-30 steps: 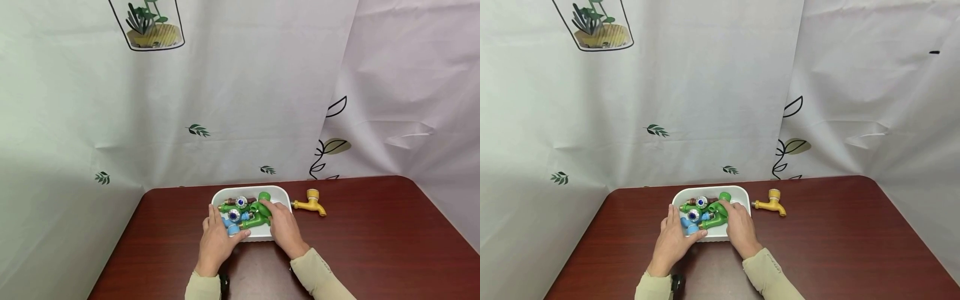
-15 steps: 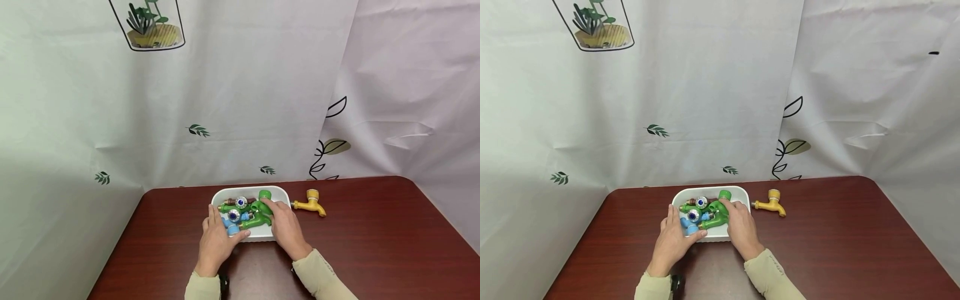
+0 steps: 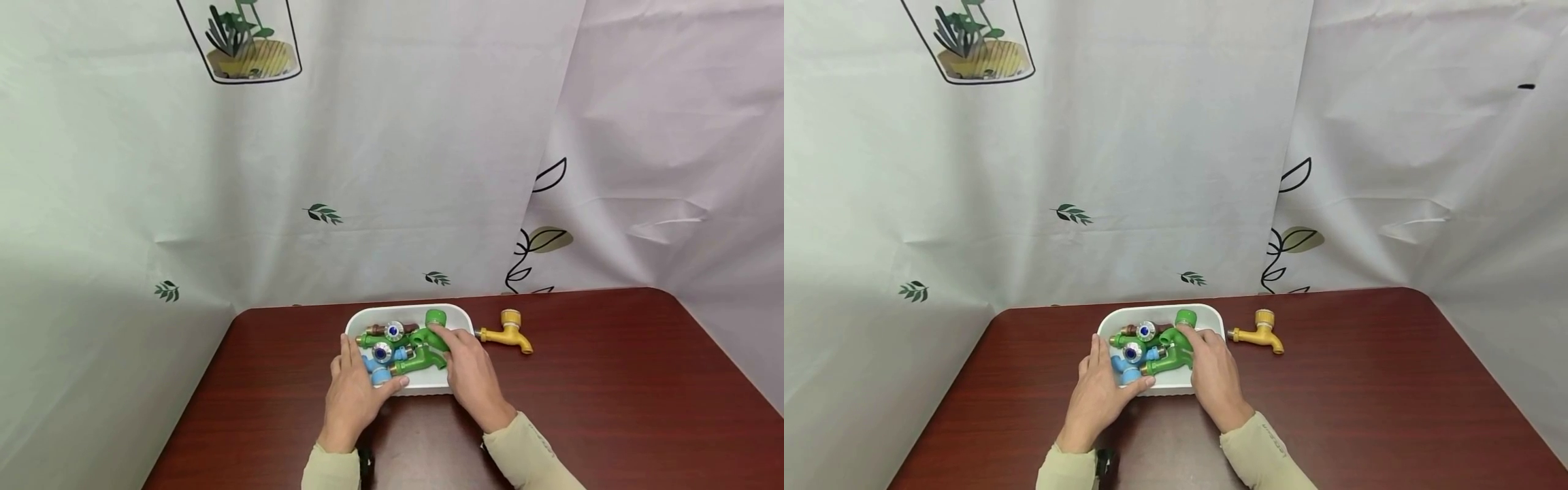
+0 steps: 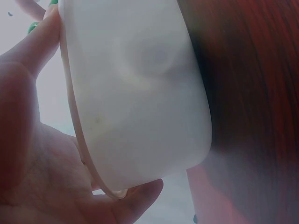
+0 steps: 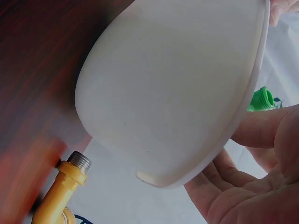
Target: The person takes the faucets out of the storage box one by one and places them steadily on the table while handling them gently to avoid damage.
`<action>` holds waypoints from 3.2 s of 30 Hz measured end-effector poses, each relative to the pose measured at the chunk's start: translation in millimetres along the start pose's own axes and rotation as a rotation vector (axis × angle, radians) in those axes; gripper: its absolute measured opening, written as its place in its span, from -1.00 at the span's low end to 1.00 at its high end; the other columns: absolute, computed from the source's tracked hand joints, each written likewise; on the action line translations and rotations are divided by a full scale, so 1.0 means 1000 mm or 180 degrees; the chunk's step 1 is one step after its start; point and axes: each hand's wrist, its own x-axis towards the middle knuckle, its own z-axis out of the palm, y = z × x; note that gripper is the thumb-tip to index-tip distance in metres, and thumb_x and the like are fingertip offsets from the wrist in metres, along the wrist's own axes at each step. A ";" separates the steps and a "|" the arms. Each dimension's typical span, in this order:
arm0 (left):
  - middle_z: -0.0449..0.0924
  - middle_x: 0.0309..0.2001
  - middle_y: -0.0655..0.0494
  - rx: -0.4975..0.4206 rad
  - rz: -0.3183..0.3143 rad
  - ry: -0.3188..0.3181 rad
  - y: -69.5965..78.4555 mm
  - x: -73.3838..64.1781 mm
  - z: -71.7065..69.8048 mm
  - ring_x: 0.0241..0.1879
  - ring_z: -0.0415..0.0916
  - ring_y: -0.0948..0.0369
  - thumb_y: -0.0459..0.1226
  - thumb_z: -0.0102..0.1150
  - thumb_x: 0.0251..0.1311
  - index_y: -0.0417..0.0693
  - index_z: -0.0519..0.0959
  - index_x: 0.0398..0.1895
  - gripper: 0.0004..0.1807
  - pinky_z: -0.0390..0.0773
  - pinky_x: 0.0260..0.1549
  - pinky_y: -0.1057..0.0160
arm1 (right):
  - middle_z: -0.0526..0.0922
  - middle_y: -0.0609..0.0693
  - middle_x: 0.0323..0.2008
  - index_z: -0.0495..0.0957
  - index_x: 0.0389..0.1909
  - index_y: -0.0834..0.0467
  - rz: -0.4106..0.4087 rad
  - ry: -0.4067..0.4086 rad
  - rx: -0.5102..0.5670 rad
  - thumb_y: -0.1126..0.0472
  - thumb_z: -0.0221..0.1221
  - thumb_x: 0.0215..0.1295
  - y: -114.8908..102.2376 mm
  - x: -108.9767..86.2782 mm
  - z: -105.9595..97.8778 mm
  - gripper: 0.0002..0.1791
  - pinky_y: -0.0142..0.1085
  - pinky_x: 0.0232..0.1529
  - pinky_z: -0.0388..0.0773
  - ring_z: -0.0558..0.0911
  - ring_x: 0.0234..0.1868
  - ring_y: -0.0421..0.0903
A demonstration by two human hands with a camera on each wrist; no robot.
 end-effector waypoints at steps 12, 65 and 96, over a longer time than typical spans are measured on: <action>-0.09 0.54 -0.40 0.0003 0.0009 0.0017 0.000 0.001 0.001 0.38 0.14 -0.26 0.30 0.47 -0.11 -0.53 0.01 0.50 0.40 0.50 0.02 -0.18 | 0.64 0.08 -0.17 0.61 0.20 0.04 -0.0061 0.0053 -0.0007 0.57 0.30 0.16 -0.002 -0.003 -0.005 -0.40 -0.07 -0.19 0.61 0.64 -0.17 0.03; -0.12 0.56 -0.35 0.0007 -0.0011 -0.0004 -0.001 0.001 0.001 0.39 0.11 -0.23 0.32 0.45 -0.11 -0.49 -0.01 0.52 0.41 0.51 0.02 -0.17 | 0.63 0.11 -0.14 0.64 0.12 0.11 -0.0221 0.0459 -0.0059 0.67 0.26 0.05 0.012 -0.018 -0.031 -0.37 0.00 -0.11 0.61 0.64 -0.05 0.13; -0.09 0.55 -0.37 0.0034 0.0012 -0.0015 0.000 0.001 0.001 0.37 0.13 -0.24 0.32 0.45 -0.11 -0.50 0.00 0.51 0.41 0.51 0.03 -0.17 | 0.63 0.17 -0.25 0.62 0.05 0.14 0.0039 0.0253 -0.0314 0.69 0.26 -0.02 0.032 -0.021 -0.055 -0.40 0.05 -0.28 0.58 0.63 -0.22 0.16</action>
